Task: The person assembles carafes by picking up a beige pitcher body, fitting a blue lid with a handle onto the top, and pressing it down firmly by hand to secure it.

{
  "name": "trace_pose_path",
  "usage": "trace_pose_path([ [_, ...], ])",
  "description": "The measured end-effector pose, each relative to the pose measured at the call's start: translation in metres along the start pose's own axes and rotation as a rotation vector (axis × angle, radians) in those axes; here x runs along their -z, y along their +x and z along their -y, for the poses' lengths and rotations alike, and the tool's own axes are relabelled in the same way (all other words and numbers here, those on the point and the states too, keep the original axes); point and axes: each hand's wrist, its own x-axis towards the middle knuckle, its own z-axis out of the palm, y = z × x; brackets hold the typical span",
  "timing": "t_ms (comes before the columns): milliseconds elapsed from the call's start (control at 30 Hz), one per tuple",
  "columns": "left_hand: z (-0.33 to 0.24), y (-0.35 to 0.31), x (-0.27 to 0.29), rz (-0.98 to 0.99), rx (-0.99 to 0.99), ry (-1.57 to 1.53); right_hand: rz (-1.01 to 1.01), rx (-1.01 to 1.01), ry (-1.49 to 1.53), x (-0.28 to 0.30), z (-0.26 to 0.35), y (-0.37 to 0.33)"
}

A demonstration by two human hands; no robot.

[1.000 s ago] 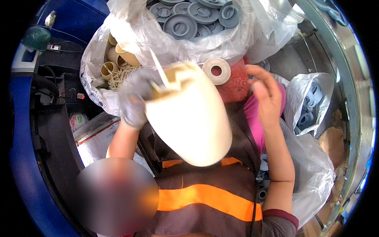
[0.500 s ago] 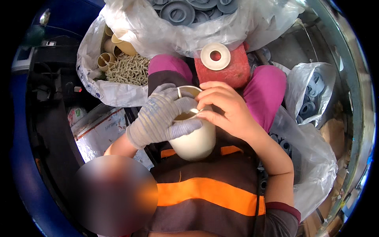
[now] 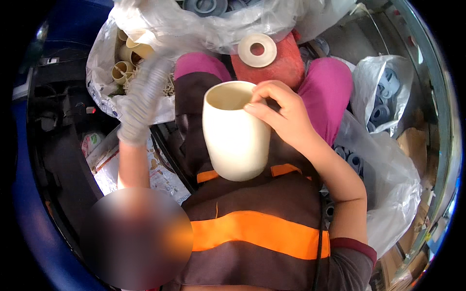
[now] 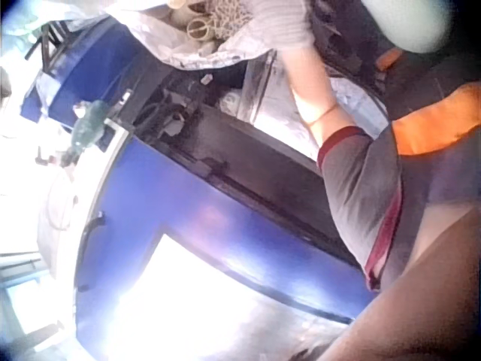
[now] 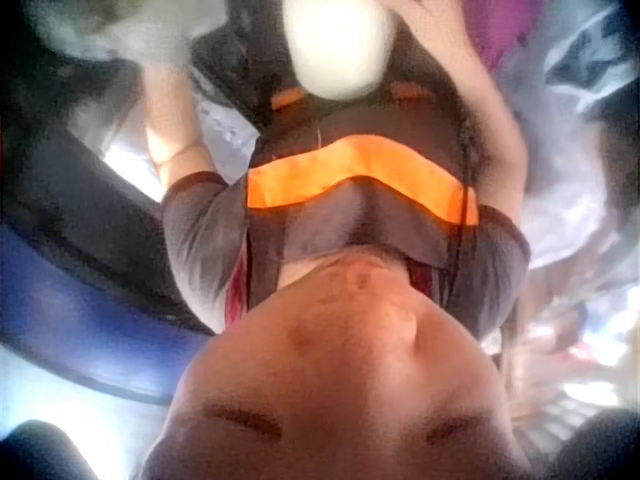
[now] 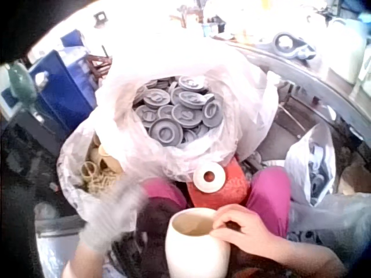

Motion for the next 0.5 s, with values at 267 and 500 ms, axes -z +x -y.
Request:
trace_pose_path([
  [267, -0.082, -0.003, -0.063, 0.217, 0.220, -0.566, -0.082, -0.096, -0.042, 0.036, -0.001, -0.034],
  [500, -0.070, -0.006, -0.091, 0.181, 0.603, -0.976, -0.371, -0.266, 0.096, 0.055, -0.014, -0.074],
])
